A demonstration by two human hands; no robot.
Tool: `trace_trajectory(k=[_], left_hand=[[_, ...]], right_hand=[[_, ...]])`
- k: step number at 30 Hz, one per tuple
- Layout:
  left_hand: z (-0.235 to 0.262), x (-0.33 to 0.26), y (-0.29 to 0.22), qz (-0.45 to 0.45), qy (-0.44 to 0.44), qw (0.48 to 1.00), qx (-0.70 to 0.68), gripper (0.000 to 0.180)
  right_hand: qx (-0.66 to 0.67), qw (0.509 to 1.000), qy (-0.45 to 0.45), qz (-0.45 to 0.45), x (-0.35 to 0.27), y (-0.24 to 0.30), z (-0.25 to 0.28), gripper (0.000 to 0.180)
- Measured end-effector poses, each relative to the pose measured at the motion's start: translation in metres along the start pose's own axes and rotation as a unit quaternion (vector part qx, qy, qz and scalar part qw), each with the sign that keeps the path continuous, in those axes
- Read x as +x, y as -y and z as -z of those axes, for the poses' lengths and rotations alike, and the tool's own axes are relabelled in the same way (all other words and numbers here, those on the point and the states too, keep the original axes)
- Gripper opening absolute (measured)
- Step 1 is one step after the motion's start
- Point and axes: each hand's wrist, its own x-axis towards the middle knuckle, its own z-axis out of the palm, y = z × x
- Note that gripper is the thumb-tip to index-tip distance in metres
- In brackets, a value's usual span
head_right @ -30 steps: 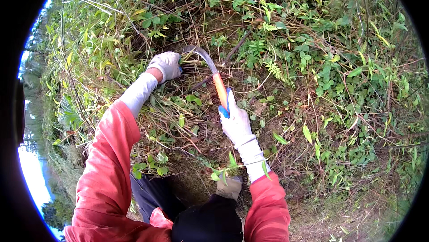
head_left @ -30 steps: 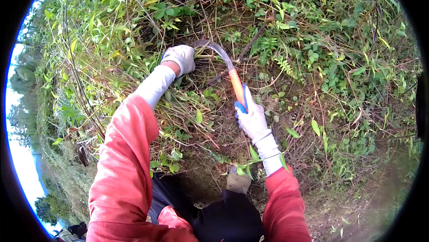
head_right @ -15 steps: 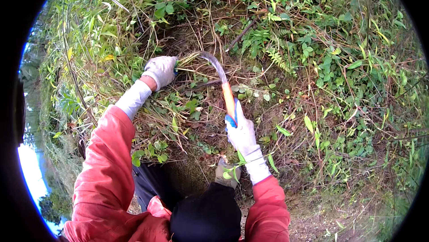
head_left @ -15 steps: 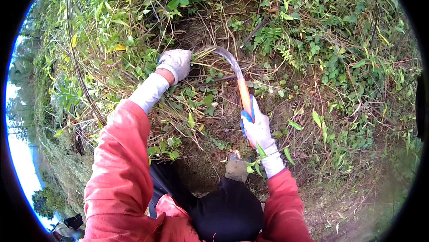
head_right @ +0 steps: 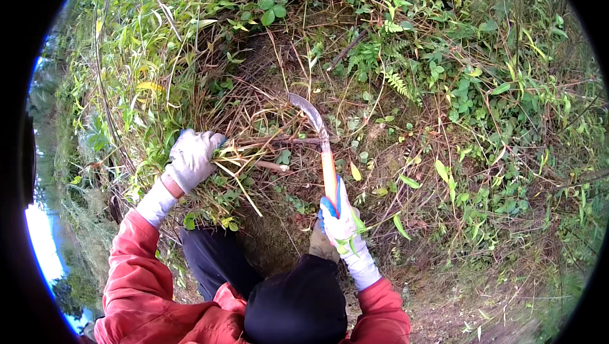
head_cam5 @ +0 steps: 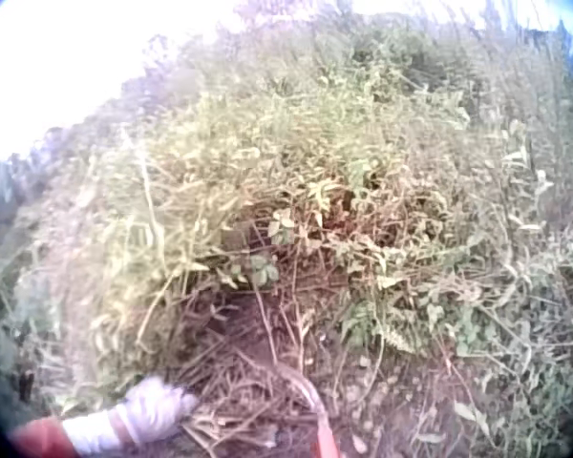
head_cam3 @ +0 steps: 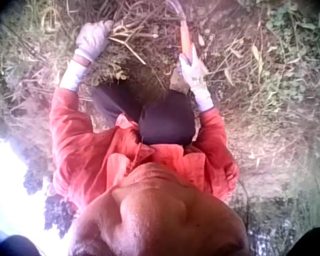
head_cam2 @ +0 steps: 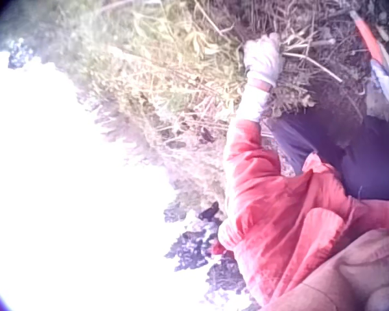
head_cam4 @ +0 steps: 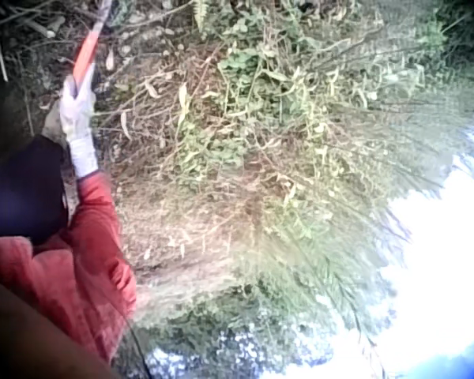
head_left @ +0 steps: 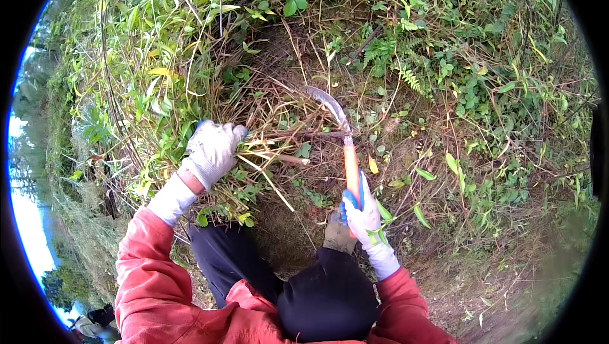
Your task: The person uses a sickle to cut tall grass and weeds at the roots while kneeling on the ground, using their other hand to gather the cut vegetation.
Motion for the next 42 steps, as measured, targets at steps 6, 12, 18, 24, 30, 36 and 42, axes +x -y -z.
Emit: trace_trajectory(k=[6, 12, 18, 24, 30, 36, 42], left_hand=[[-0.061, -0.056, 0.053, 0.0, -0.142, 0.99, -0.01, 0.054], [-0.048, -0.05, 0.054, -0.057, -0.18, 0.981, -0.044, 0.046], [-0.005, -0.045, 0.013, -0.091, -0.203, 0.972, -0.078, 0.084], [-0.009, -0.056, -0.086, -0.257, -0.328, 0.904, -0.092, 0.042], [-0.025, -0.003, -0.096, -0.325, -0.324, 0.876, -0.147, 0.054], [-0.027, 0.063, -0.008, -0.128, -0.175, 0.967, 0.133, 0.06], [-0.029, -0.004, 0.097, 0.17, -0.241, 0.953, 0.067, 0.072]], right_hand=[[0.056, 0.998, -0.018, -0.031, -0.024, 0.019, 0.003, 0.069], [0.116, 0.976, -0.183, 0.014, 0.005, 0.028, -0.022, 0.045], [0.156, 0.965, -0.208, -0.017, -0.031, -0.012, 0.005, 0.023], [0.275, 0.959, -0.004, -0.07, -0.007, 0.026, -0.015, 0.045], [-0.062, 0.979, -0.005, 0.194, 0.027, 0.103, -0.038, 0.057], [0.039, 0.985, 0.023, 0.165, 0.012, 0.168, -0.033, 0.056], [0.013, 0.992, -0.092, 0.091, -0.001, 0.127, -0.001, 0.056]])
